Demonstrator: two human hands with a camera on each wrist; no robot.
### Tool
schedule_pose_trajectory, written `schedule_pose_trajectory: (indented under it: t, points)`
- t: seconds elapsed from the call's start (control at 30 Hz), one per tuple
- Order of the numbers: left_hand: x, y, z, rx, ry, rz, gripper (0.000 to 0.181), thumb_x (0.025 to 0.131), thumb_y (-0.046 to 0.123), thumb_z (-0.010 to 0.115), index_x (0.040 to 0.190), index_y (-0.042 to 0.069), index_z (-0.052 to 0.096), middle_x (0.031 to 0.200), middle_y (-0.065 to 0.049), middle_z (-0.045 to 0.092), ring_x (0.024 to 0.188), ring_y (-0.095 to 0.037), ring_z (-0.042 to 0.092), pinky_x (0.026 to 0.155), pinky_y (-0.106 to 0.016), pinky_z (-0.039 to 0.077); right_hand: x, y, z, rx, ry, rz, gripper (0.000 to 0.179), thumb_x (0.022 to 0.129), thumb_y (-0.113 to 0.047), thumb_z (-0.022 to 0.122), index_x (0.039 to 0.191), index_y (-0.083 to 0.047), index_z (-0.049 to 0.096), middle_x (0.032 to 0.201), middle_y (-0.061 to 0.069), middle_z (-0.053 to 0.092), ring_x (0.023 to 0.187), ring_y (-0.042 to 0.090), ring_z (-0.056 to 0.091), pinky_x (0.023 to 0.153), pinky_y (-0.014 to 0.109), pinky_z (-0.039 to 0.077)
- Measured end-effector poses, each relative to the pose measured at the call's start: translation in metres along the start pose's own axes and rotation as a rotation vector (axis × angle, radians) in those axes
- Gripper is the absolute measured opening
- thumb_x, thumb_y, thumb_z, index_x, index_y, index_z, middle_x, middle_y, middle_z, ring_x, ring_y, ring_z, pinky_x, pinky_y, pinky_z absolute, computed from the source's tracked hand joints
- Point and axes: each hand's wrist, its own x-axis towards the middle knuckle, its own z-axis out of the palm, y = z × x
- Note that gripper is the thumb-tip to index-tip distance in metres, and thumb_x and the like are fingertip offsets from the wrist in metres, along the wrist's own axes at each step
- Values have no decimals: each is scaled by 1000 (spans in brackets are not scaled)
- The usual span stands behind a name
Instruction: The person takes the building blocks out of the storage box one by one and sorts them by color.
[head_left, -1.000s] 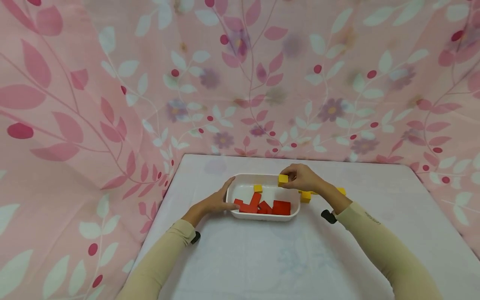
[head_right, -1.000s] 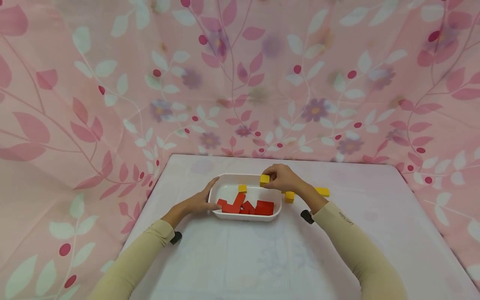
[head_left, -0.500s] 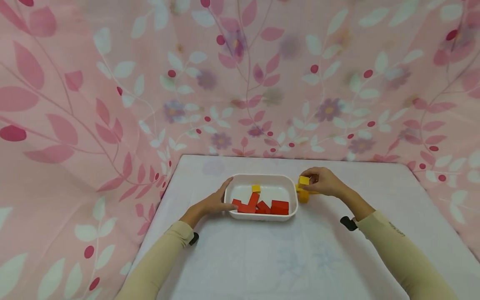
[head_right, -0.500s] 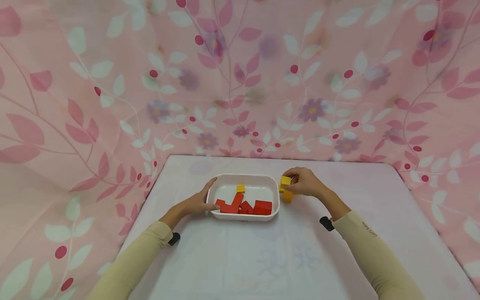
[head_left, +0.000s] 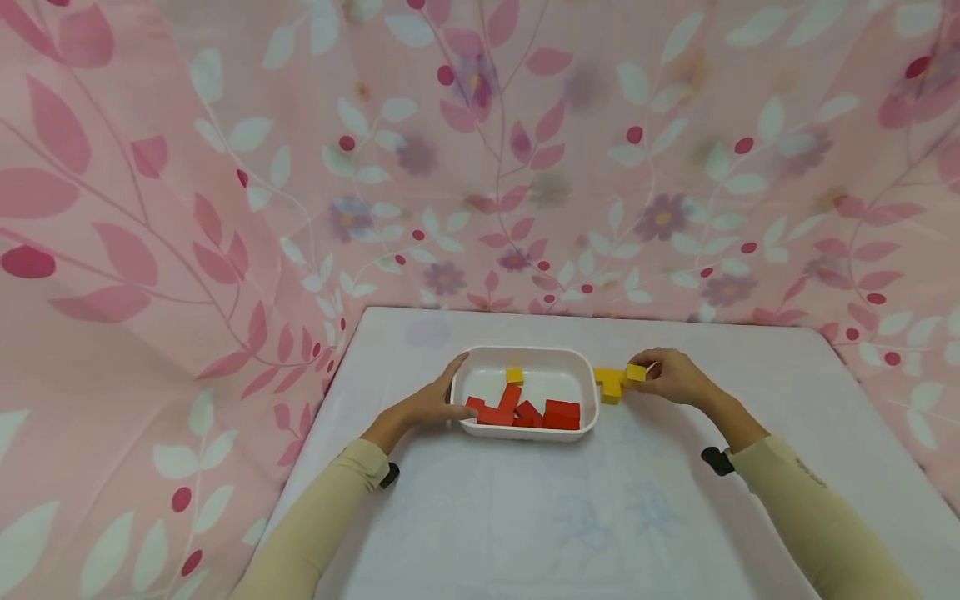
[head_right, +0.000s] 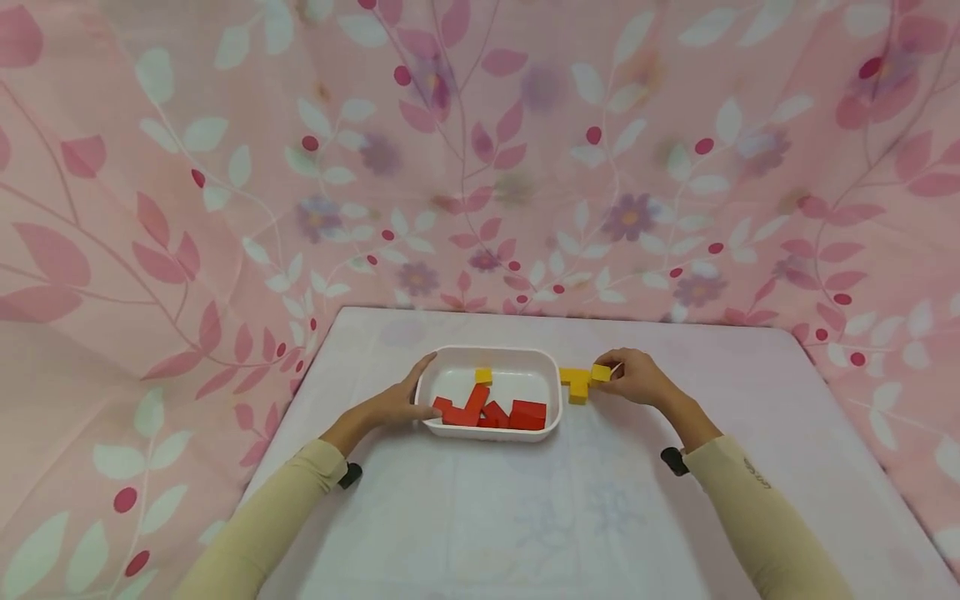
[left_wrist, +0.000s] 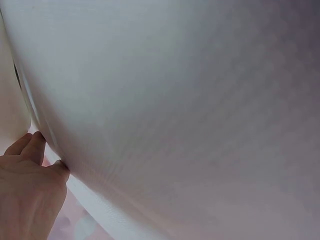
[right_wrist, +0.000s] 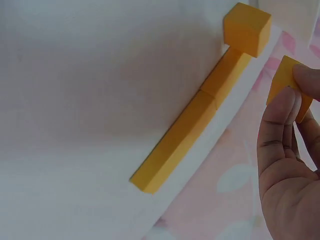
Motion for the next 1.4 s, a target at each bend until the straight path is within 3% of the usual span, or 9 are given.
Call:
schedule_pose_trajectory:
  t: [0.17,0.37,0.8,1.13,1.4]
  points:
    - [-3,0,4,27,-22,-10,107,79,51,77,155,46,2,158,-6,27,137,-29,37,114,-56,34,-8,10,6,-3,-24,50,40,83,-15,78,119,-1,67,110,16,66,85,23,54,67,22,52]
    - [-1,3,-1,21,3,3,106,80,48,77,155,46,3,157,-5,30,135,-28,39,113,-56,35,-3,10,11,-3,-29,25,39,84,-16,77,118,0,67,106,17,65,85,24,52,68,25,51]
    - [1,-1,-4,-8,-2,-4,109,77,50,80,154,49,3,159,-4,27,135,-27,39,114,-54,35,8,15,22,-10,-94,91,43,85,-20,77,122,-2,62,115,17,62,93,25,53,86,36,54]
    - [2,1,-4,6,-5,18,108,78,50,79,153,51,1,160,-5,24,138,-27,36,116,-53,32,10,20,30,-42,-71,66,40,84,-19,79,117,-1,66,99,11,61,87,24,51,78,31,50]
    - [1,0,-3,-15,-8,13,109,78,48,79,154,49,2,160,-5,23,138,-27,35,116,-54,32,10,24,33,-28,-67,59,41,83,-14,78,120,0,65,102,12,61,85,23,52,77,31,51]
